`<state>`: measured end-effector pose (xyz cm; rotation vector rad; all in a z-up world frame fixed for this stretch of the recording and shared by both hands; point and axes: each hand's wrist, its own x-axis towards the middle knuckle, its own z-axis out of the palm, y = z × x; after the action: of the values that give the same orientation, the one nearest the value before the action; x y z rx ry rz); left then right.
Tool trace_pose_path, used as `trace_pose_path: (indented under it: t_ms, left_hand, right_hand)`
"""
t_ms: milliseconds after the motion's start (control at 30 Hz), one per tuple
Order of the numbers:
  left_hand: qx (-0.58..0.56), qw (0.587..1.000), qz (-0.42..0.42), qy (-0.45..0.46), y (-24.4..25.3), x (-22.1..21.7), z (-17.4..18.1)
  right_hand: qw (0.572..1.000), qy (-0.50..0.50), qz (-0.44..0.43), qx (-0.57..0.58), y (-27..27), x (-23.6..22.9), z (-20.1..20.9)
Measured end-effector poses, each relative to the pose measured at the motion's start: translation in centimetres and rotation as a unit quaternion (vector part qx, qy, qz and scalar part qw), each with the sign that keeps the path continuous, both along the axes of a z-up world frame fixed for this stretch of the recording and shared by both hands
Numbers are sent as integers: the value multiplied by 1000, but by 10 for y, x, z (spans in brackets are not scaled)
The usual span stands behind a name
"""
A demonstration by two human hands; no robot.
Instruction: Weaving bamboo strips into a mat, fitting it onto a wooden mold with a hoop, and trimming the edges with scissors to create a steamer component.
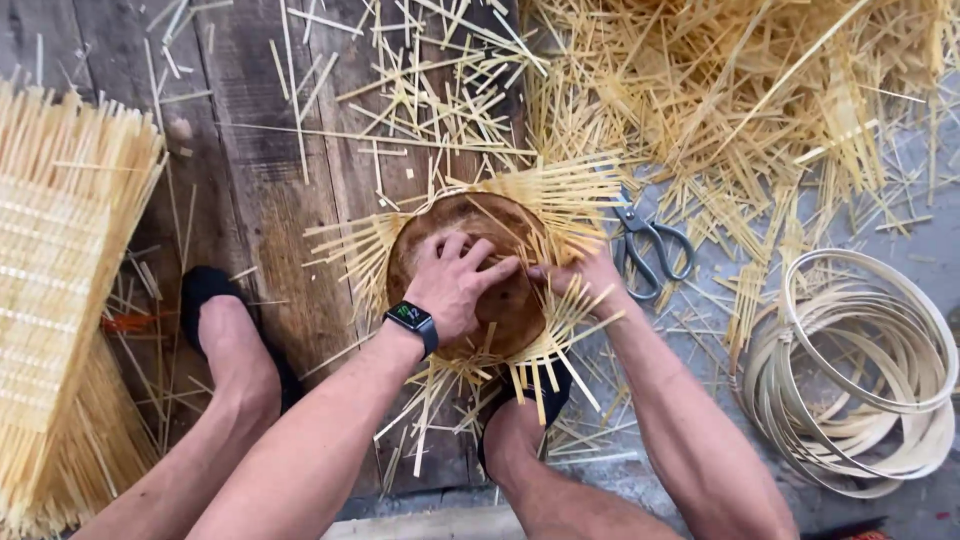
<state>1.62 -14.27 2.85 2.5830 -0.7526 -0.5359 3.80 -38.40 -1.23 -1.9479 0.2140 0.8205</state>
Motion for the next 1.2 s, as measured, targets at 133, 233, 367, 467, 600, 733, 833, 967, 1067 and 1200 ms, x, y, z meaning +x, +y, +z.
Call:
trace_pose_path:
  t_ms: [133,233,367,467,600,733,833,967,1067,1200]
  left_hand:
    - [1,999,41,33,-4,13,1]
    - [109,994,-18,10,-15,12,22]
    - [62,998,24,-5,2,-5,2]
    - [45,988,142,33,13,-12,47]
    - [-12,967,244,-76,23,-10,71]
    - [29,957,280,-75,24,3,-4]
    - [28,958,280,-53,27,6,-3]
    - [25,952,285,-109,24,11,6]
    - [65,942,326,-44,16,-12,15]
    - [56,931,357,-48,12,-9,-18]
  right_hand:
    - [993,-23,-19,113,-23,-21,-62]
    - [904,-365,220,32,-36,12,-66]
    - [974,-206,79,45,-37,11,-19]
    - [886,0,-301,353,-80,-30,11]
    - [928,-109,-354,-39,-122,-42,-11]
    - [916,-184,-150,-322,-140,-51,-48]
    - [866,-257,-8,-429,-134,-42,-56]
    - [879,-196,18,-434,-149,-20,-72]
    - [915,-56,30,-399,-158,-40,-73]
    - [963,7,31,-268,-177,-78,-76]
